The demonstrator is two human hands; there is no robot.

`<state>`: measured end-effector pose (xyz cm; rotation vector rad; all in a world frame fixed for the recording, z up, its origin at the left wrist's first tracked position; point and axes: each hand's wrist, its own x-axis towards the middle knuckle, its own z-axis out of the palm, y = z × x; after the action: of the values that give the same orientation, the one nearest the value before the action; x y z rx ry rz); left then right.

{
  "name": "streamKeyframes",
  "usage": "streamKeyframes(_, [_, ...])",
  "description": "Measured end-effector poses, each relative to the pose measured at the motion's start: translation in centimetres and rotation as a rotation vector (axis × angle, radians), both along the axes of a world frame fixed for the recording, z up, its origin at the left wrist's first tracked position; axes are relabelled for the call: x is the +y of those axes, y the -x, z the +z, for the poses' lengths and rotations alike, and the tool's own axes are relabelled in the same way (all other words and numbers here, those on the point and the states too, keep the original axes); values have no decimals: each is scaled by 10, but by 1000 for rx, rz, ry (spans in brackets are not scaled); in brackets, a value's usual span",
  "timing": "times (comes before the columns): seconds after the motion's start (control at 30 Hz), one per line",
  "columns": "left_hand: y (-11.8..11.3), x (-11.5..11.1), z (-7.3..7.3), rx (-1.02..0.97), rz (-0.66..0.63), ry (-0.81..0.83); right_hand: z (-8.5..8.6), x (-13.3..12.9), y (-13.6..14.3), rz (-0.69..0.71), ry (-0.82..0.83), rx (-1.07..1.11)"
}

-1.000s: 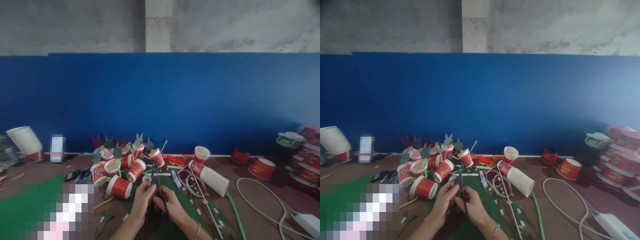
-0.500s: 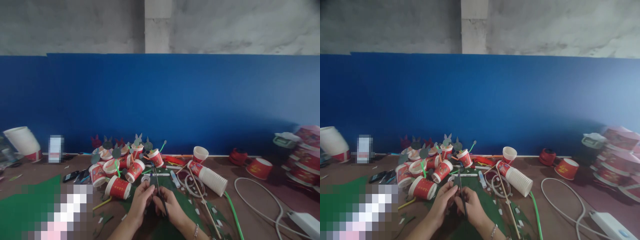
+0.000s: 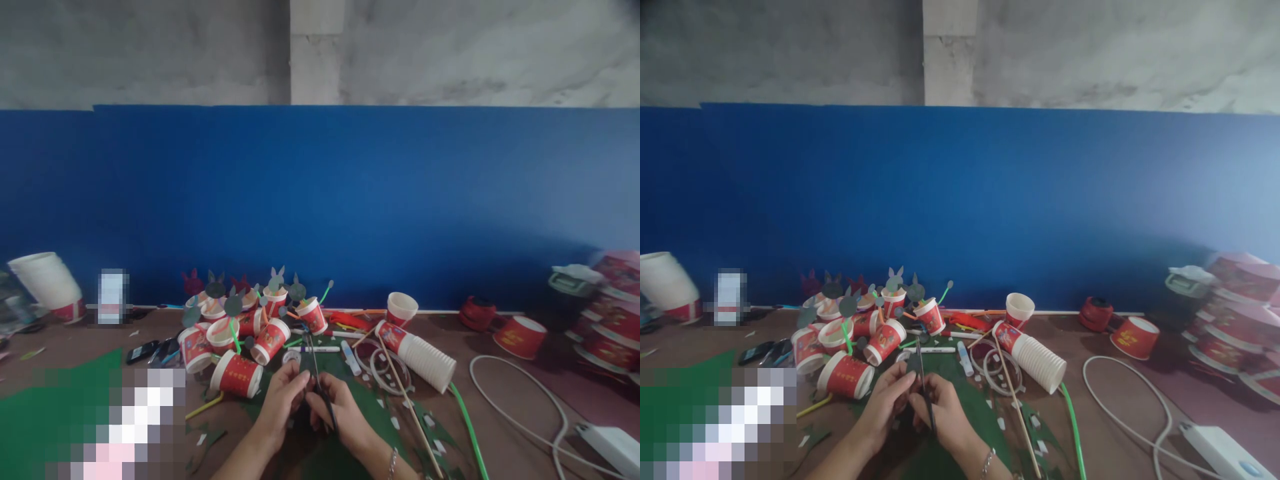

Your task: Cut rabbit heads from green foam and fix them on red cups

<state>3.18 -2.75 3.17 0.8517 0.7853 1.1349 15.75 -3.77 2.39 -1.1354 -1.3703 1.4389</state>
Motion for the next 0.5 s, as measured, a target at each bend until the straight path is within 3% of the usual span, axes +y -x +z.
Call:
streamKeyframes(0.3, [1,3,-6,38,-34,10,3,-1,1,-12,-25,-2])
streamKeyframes(0.5, [2,2,2,46,-29,10,5,0,2,-35,-20,-15])
